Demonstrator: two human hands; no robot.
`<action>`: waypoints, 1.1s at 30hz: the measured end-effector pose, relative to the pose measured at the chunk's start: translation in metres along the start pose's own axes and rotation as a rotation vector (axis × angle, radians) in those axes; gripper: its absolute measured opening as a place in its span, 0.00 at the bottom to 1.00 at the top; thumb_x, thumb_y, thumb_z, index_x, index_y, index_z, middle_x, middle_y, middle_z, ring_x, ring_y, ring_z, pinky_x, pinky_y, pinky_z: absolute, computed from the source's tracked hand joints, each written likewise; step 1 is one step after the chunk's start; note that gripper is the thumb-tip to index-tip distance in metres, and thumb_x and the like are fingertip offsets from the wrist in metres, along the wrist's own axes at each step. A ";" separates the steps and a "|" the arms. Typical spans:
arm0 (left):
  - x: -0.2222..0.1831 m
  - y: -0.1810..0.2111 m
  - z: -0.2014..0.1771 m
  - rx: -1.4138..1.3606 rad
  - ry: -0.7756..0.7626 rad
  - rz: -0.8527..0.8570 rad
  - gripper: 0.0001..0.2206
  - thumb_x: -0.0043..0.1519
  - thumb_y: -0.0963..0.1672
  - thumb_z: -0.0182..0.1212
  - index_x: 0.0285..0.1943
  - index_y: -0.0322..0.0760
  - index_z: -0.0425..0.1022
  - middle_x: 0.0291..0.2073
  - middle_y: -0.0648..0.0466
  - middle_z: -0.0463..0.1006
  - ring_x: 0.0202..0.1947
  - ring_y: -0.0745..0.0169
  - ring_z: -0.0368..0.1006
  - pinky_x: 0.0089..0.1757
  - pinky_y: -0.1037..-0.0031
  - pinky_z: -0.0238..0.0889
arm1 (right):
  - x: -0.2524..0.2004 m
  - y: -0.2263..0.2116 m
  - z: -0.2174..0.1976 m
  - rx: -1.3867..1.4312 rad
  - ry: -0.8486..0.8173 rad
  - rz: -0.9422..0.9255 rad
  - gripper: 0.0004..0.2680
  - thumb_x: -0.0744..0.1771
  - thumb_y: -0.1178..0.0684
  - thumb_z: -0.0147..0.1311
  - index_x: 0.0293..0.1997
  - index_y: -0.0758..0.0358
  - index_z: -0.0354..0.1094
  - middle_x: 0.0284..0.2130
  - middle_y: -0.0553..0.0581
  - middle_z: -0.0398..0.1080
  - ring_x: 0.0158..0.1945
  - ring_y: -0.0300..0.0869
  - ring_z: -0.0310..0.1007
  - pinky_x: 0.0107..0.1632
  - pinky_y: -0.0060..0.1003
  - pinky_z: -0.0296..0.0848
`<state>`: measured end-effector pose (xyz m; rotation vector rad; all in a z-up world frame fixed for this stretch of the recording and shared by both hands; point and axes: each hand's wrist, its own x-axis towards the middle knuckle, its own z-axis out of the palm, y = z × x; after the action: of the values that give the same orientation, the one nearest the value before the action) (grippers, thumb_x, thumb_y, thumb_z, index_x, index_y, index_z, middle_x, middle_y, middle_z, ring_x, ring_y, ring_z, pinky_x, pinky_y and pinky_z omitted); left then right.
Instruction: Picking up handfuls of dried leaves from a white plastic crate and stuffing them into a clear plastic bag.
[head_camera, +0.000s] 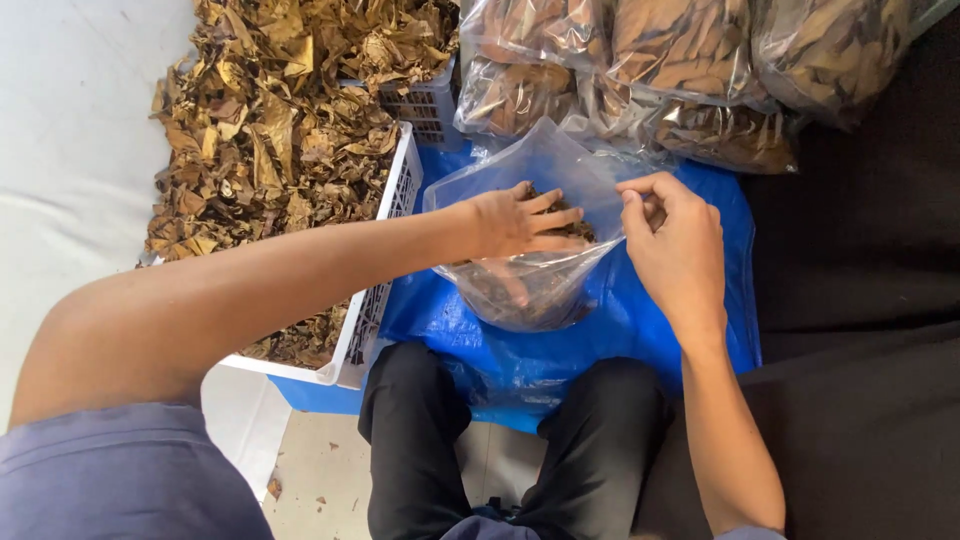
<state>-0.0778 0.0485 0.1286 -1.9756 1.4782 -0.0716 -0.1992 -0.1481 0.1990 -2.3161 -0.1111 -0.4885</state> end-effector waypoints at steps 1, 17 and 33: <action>0.003 0.002 0.005 0.022 -0.015 0.025 0.47 0.59 0.70 0.41 0.82 0.53 0.36 0.79 0.47 0.32 0.76 0.37 0.45 0.63 0.49 0.59 | 0.001 0.000 -0.001 0.009 0.000 0.000 0.05 0.72 0.60 0.50 0.48 0.62 0.75 0.22 0.56 0.72 0.28 0.48 0.72 0.32 0.42 0.70; 0.023 0.032 0.029 -0.112 -0.123 -0.028 0.39 0.68 0.59 0.48 0.85 0.55 0.31 0.77 0.53 0.11 0.79 0.34 0.25 0.66 0.32 0.41 | 0.002 0.010 0.003 -0.004 0.001 -0.003 0.06 0.72 0.62 0.50 0.48 0.63 0.76 0.22 0.55 0.73 0.26 0.45 0.71 0.31 0.38 0.69; 0.037 0.037 0.052 -0.076 -0.090 -0.069 0.44 0.65 0.49 0.62 0.84 0.57 0.31 0.75 0.54 0.06 0.77 0.32 0.19 0.65 0.29 0.39 | 0.002 0.007 0.007 -0.037 0.003 -0.011 0.06 0.72 0.61 0.51 0.49 0.64 0.76 0.23 0.57 0.72 0.28 0.46 0.72 0.33 0.41 0.69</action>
<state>-0.0737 0.0351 0.0557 -2.0629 1.3745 0.0438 -0.1942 -0.1485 0.1909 -2.3520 -0.1140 -0.5029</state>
